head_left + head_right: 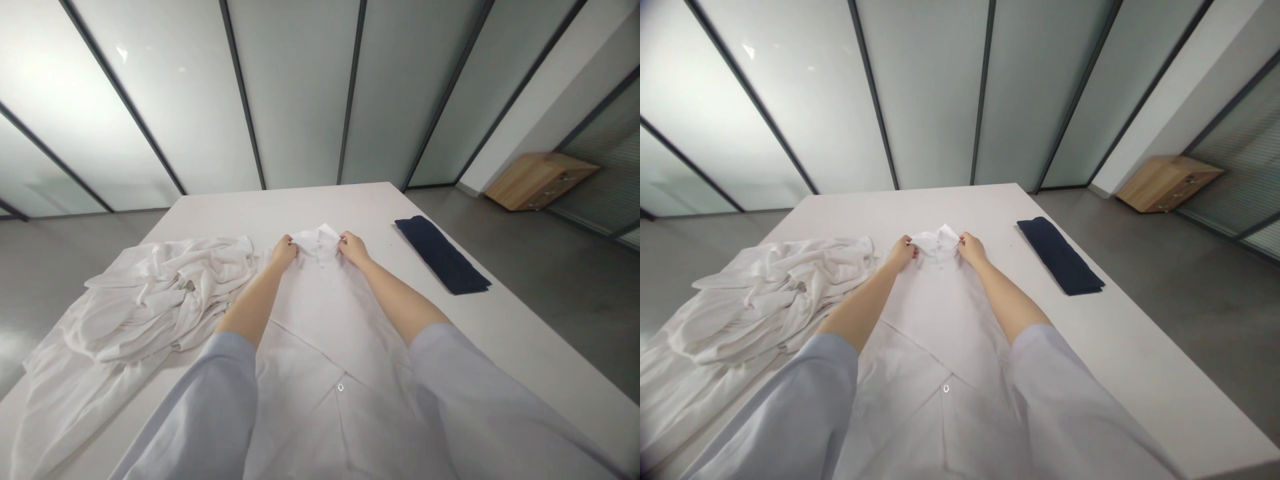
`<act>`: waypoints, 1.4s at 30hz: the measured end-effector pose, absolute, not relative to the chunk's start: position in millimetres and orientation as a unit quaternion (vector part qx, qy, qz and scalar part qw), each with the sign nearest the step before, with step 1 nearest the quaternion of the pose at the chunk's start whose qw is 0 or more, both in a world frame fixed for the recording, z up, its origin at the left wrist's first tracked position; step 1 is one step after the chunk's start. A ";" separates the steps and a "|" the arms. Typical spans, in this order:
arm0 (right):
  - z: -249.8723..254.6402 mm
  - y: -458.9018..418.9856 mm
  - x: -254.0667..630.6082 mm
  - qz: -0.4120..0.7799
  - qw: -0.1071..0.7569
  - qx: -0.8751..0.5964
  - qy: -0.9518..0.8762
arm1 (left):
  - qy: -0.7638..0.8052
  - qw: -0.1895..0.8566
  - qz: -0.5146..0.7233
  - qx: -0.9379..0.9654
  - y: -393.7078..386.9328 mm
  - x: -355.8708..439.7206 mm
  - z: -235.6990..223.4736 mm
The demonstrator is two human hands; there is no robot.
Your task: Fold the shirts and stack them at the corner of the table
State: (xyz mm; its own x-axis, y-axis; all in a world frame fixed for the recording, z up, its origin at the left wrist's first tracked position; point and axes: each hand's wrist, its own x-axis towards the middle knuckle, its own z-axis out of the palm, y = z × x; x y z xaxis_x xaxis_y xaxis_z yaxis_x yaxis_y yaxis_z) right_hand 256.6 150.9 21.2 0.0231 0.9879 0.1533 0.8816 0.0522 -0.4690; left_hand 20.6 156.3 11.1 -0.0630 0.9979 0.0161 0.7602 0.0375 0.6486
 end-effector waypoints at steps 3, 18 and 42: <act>12.6 139.9 268.0 0.125 0.286 -0.656 -0.687 | 0.642 0.275 0.376 0.609 140.7 15.0 4.3; 8.6 117.8 243.1 0.019 0.123 -0.617 -0.777 | 0.640 -0.014 0.174 0.749 88.1 24.0 22.9; 6.7 114.7 247.0 0.039 0.072 -0.673 -0.735 | 0.665 0.041 -0.001 0.746 -3.8 32.7 2.6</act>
State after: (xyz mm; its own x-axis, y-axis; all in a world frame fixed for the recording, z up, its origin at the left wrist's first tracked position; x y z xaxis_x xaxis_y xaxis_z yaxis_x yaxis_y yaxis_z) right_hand 247.0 114.7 6.7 -0.0841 0.9950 0.0542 0.9839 0.0916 -0.1537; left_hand 32.7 -3.8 2.6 0.1166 0.9915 -0.0571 0.9918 -0.1132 0.0599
